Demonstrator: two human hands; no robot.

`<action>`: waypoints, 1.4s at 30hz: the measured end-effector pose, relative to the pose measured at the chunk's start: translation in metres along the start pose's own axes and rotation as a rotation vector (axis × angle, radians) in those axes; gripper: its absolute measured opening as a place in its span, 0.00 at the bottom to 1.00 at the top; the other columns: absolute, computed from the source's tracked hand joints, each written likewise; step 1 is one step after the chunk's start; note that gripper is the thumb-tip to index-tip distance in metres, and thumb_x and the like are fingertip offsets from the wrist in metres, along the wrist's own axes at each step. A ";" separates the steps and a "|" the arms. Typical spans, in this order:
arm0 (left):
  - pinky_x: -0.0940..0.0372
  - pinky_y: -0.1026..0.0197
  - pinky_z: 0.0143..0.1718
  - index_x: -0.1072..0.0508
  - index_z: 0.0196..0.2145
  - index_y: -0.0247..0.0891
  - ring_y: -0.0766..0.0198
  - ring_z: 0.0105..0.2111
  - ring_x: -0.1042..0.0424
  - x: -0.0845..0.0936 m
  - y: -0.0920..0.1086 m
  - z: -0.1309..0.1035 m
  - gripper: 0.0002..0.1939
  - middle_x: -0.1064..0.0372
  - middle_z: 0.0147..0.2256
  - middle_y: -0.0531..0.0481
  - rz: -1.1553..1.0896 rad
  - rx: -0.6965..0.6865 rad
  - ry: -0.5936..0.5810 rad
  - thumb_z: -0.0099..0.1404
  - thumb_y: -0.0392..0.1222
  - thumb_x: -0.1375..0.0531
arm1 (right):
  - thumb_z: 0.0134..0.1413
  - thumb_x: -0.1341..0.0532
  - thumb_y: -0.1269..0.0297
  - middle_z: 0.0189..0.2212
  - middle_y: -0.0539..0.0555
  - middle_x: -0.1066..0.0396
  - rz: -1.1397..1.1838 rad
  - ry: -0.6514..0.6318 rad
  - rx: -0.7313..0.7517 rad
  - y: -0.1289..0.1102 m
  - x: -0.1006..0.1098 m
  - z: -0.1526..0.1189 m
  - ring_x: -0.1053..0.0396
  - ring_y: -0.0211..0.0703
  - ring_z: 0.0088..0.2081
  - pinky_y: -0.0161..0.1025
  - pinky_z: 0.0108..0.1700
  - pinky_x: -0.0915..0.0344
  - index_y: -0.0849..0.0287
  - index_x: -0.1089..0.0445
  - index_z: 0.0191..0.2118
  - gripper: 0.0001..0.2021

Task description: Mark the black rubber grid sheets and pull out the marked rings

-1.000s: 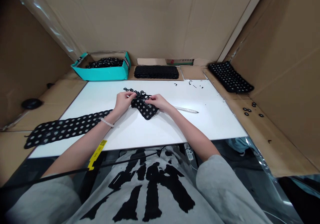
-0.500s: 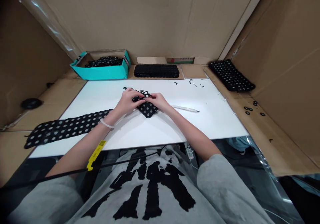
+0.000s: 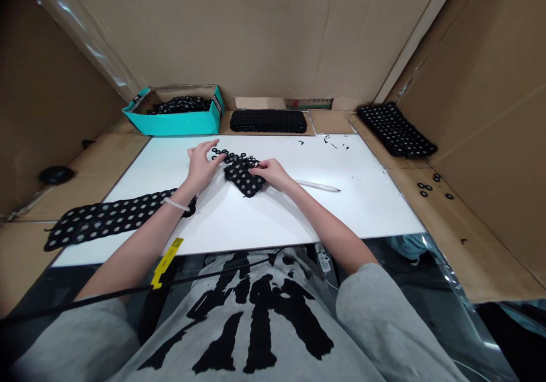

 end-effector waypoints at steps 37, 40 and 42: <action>0.37 0.58 0.31 0.21 0.30 0.36 0.58 0.29 0.30 -0.018 -0.011 -0.006 0.20 0.24 0.30 0.43 -0.555 0.375 -0.350 0.48 0.57 0.32 | 0.47 0.33 0.51 0.21 0.51 0.29 -0.123 -0.131 0.223 -0.003 -0.008 -0.002 0.36 0.34 0.23 0.31 0.28 0.40 0.63 0.30 0.24 0.18; 0.35 0.55 0.39 0.21 0.34 0.36 0.55 0.36 0.29 -0.013 -0.031 0.005 0.18 0.23 0.35 0.42 -0.315 0.316 -0.032 0.58 0.54 0.40 | 0.48 0.32 0.54 0.19 0.52 0.29 -0.135 -0.041 0.131 0.000 -0.005 -0.001 0.36 0.34 0.21 0.31 0.25 0.41 0.63 0.30 0.23 0.16; 0.38 0.50 0.50 0.21 0.44 0.36 0.49 0.46 0.31 -0.009 -0.033 0.007 0.19 0.24 0.44 0.39 -0.094 0.187 0.071 0.61 0.49 0.42 | 0.49 0.32 0.57 0.19 0.52 0.29 -0.111 -0.022 0.090 -0.001 -0.004 -0.001 0.35 0.34 0.21 0.32 0.25 0.39 0.63 0.30 0.23 0.15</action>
Point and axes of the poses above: each hand's wrist, its own z-axis towards the middle knuckle, its own x-axis out of the back of the hand, y = z × x, the point moved 1 cm from there along z, towards the middle knuckle
